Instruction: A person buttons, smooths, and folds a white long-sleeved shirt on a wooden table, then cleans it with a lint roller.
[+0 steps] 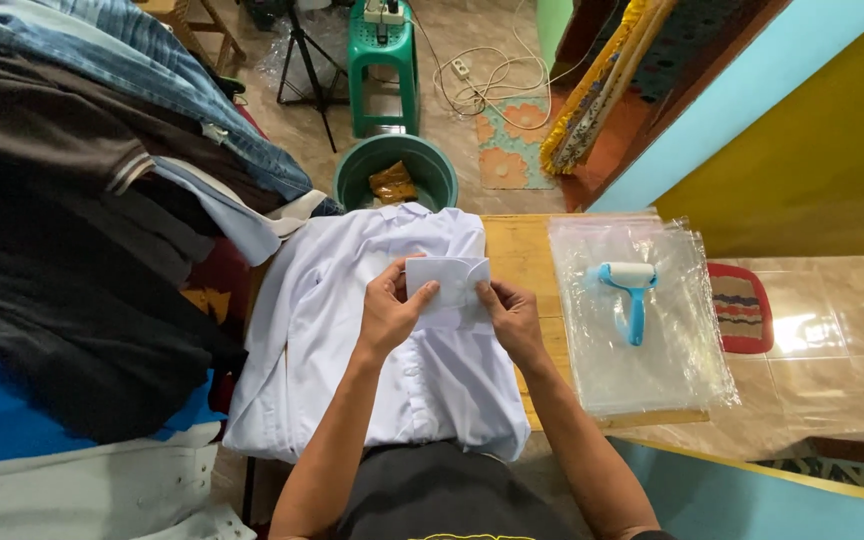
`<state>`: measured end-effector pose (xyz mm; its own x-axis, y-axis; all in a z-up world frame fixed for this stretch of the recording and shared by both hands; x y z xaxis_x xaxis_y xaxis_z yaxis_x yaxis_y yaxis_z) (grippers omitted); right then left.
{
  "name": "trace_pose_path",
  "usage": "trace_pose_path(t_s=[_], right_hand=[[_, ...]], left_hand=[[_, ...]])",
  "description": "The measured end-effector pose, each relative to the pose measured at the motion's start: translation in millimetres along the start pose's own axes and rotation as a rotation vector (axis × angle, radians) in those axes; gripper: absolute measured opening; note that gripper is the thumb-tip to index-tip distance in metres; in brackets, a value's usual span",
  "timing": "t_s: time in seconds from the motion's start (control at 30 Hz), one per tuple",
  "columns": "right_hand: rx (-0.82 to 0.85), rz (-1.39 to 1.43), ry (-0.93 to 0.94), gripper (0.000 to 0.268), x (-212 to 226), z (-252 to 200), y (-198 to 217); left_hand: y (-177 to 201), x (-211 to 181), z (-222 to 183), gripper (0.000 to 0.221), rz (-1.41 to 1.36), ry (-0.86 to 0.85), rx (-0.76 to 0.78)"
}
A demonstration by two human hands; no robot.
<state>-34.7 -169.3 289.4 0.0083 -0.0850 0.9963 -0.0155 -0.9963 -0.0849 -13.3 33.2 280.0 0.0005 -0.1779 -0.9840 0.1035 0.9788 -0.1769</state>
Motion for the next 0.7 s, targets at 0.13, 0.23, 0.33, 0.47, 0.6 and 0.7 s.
trace_pose_path(t_s=[0.13,0.23,0.33,0.47,0.6,0.7], right_hand=[[-0.018,0.003,0.007,0.019,8,2,-1],[-0.022,0.011,0.011,0.018,15,1,-2],[0.008,0.018,0.038,0.015,23,-4,-4],[0.087,0.045,0.122,0.014,29,-11,-3],[0.105,0.061,0.153,0.008,25,-20,13],[0.253,0.032,0.075,0.016,-13,-31,40]], left_hand=[[-5,-12,-2,0.026,0.048,-0.029,-0.054],[-6,-19,-5,0.016,0.038,-0.047,-0.09],[-7,-32,-13,0.012,0.045,-0.128,-0.118],[-10,-43,-24,0.008,0.084,-0.235,-0.129],[-23,-50,-37,0.005,0.075,-0.271,-0.097],[-29,-14,-48,0.009,0.017,-0.137,0.082]])
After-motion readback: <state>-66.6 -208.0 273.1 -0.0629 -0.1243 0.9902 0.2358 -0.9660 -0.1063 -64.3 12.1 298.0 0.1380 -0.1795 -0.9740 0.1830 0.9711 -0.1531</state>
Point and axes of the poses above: each hand's wrist, its own z-axis towards the middle knuckle, its own y-axis out of the back of the hand, x = y × z, the point moved 7 cm from there along z, towards the middle knuckle, and after that the axes turned 3 degrees about x, right-handed, at the moved point
